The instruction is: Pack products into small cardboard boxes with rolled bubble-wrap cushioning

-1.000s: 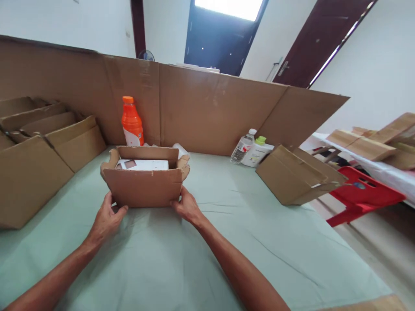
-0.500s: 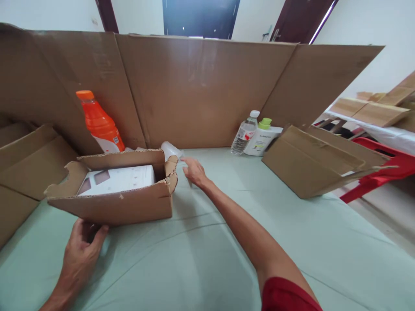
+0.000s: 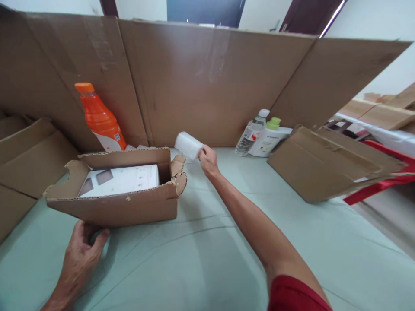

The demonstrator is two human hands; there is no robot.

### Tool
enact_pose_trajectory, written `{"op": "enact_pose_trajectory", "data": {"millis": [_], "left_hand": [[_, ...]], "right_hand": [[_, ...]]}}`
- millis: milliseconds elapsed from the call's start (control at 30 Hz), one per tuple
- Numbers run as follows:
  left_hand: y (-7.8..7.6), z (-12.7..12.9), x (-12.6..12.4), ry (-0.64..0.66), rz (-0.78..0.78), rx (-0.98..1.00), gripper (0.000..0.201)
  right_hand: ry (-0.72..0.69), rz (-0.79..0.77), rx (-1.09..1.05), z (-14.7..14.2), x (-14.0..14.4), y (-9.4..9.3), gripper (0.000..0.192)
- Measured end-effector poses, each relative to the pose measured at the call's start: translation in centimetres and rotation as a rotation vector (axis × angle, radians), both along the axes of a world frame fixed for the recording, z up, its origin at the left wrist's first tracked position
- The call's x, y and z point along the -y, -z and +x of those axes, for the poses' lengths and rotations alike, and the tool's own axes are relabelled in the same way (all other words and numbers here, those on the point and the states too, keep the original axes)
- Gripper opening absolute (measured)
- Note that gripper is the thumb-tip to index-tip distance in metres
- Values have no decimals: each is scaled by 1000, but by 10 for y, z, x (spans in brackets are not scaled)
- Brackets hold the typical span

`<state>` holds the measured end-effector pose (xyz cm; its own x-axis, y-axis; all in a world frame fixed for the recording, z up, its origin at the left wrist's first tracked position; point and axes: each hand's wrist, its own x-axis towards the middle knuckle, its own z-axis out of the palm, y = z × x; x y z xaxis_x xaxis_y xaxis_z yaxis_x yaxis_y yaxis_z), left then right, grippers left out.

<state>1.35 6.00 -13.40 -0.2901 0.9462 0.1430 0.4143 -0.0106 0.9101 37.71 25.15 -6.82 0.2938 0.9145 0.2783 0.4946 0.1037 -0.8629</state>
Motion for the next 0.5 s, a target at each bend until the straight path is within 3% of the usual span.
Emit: {"op": "enact_pose_trajectory", "data": {"millis": [167,300,367,500], "left_hand": [[-7,1,-3,2,15,-23,64],[-31,4,17,-69,177,-195,75],[-50,10,42,-35,281,-239,74],[-77,30,101,253,366,-272,54]], "right_hand": [[34,-147,-275,26,131,-3,26],[-74,-342,-488,14,227,2,21],[-149,-450,-647,-1,257,4,20],[-270,-543,-862,-40,284,7,19]]}}
